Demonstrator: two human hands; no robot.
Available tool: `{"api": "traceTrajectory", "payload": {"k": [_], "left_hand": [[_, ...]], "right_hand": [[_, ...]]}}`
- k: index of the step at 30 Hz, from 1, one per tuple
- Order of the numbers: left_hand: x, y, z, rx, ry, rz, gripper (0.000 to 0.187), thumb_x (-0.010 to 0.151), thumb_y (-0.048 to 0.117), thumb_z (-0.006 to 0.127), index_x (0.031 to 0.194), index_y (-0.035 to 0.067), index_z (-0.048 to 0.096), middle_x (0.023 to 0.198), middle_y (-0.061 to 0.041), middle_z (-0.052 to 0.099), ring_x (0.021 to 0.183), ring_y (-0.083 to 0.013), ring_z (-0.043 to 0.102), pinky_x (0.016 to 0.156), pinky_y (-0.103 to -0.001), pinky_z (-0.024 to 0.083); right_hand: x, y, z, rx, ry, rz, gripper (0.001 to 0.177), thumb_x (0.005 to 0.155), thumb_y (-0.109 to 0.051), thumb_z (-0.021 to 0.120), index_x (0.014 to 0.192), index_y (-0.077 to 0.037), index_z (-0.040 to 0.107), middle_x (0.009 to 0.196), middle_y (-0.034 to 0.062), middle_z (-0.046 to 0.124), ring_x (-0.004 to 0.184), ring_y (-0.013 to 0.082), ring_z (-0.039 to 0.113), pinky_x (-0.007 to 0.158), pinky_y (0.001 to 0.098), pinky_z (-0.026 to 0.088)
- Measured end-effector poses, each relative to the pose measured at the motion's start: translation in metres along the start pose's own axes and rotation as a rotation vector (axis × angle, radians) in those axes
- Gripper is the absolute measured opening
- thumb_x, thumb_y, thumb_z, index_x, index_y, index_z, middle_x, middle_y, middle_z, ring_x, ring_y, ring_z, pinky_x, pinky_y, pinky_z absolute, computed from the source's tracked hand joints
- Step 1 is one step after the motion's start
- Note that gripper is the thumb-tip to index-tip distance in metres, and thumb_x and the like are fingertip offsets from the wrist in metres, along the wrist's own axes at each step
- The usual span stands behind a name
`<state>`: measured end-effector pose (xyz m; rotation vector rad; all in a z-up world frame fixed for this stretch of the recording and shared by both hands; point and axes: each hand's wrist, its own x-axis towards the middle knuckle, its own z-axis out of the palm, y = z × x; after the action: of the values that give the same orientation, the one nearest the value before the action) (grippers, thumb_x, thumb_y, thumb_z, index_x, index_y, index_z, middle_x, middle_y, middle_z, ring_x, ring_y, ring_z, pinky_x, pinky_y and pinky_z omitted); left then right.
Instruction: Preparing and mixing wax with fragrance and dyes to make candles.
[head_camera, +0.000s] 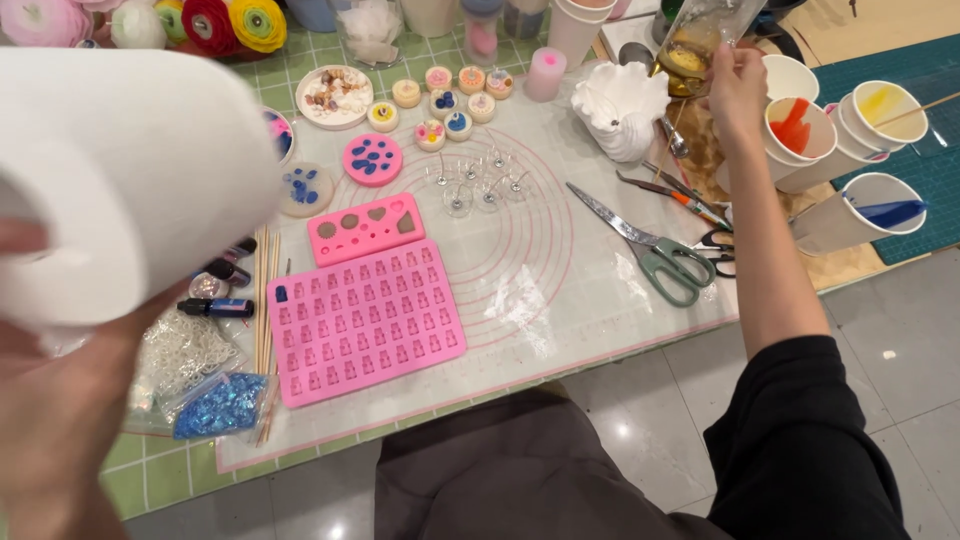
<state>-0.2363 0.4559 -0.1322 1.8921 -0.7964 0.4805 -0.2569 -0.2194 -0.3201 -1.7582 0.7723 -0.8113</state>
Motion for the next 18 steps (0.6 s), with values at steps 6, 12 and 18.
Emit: {"api": "traceTrajectory", "payload": {"k": [6,12,18], "left_hand": [[-0.01,0.007,0.053,-0.123,-0.013,0.06,0.063,0.075,0.0,0.091,0.123,0.007,0.05,0.128,-0.017,0.054,0.125,-0.0355,0.061,0.106,-0.043,0.056],[-0.046,-0.022,0.139,-0.987,-0.015,-0.497,0.059,0.079,0.0,0.082,0.13,0.013,0.054,0.126,-0.007,0.065,0.116,-0.0233,0.068,0.1,-0.039,0.058],[-0.104,-0.046,0.215,-1.646,-0.041,-0.587,0.05,0.099,0.005,0.077,0.144,0.006,0.055,0.132,-0.002,0.063,0.129,-0.0161,0.054,0.122,-0.035,0.037]], "right_hand": [[-0.037,-0.01,0.001,-0.462,0.104,-0.564,0.038,0.111,-0.016,0.059,0.138,0.009,0.049,0.132,0.0249,0.062,0.12,0.0374,0.061,0.102,0.0473,0.05],[-0.194,-0.112,0.035,-0.095,-0.371,-0.656,0.06,0.107,-0.011,0.063,0.16,-0.003,0.038,0.157,0.0197,0.05,0.147,0.0343,0.053,0.118,0.0442,0.051],[-0.299,-0.146,0.053,0.579,-1.132,-0.293,0.115,0.086,-0.006,0.085,0.166,-0.017,0.003,0.166,0.0075,0.035,0.147,0.0219,0.045,0.116,0.036,0.046]]}}
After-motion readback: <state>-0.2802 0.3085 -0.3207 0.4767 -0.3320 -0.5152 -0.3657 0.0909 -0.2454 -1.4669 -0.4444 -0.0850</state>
